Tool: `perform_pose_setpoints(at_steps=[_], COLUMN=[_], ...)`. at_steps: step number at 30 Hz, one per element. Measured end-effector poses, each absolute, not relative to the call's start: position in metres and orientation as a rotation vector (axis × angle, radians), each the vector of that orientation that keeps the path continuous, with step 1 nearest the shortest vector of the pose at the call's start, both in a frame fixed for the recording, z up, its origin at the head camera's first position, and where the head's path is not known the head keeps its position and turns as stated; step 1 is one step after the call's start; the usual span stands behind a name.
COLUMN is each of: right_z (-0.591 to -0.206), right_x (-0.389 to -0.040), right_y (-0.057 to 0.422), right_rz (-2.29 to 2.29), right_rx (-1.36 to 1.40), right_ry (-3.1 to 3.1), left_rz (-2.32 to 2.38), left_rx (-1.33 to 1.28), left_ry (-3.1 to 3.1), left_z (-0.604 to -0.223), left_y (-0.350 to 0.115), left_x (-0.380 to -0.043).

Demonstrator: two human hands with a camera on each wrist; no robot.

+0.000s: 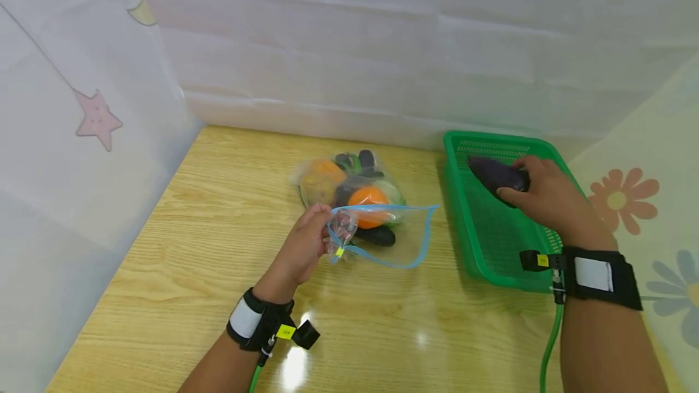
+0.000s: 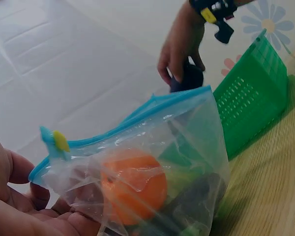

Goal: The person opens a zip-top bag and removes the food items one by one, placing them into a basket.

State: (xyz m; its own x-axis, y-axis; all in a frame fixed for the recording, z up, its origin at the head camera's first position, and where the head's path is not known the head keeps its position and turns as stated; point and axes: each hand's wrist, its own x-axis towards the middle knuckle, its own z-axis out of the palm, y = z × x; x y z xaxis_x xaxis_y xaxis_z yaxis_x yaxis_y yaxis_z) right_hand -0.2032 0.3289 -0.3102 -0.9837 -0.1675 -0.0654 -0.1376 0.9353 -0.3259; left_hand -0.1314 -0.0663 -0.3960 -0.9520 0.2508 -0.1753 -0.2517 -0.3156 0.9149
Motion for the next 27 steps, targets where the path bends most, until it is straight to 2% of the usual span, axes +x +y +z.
perform_pose_setpoints(at_steps=[7, 13, 22, 27], right_z=[-0.336, -0.354, -0.378, -0.376], right_x=[-0.226, -0.232, -0.229, -0.225], right_y=[0.347, 0.351, 0.356, 0.354], right_rz=[-0.358, -0.301, -0.337, -0.333], right_rx=[-0.235, -0.199, -0.192, -0.207], right_ry=[2.868, 2.800, 2.750, 2.749], left_rz=[2.291, 2.184, 1.945, 1.835], left_rx=[0.104, 0.126, 0.501, 0.568], left_ry=[1.385, 1.699, 2.018, 2.091], left_z=[-0.394, -0.399, -0.401, -0.400], left_y=[-0.053, -0.047, -0.052, -0.057], left_x=[-0.122, -0.121, -0.124, -0.129])
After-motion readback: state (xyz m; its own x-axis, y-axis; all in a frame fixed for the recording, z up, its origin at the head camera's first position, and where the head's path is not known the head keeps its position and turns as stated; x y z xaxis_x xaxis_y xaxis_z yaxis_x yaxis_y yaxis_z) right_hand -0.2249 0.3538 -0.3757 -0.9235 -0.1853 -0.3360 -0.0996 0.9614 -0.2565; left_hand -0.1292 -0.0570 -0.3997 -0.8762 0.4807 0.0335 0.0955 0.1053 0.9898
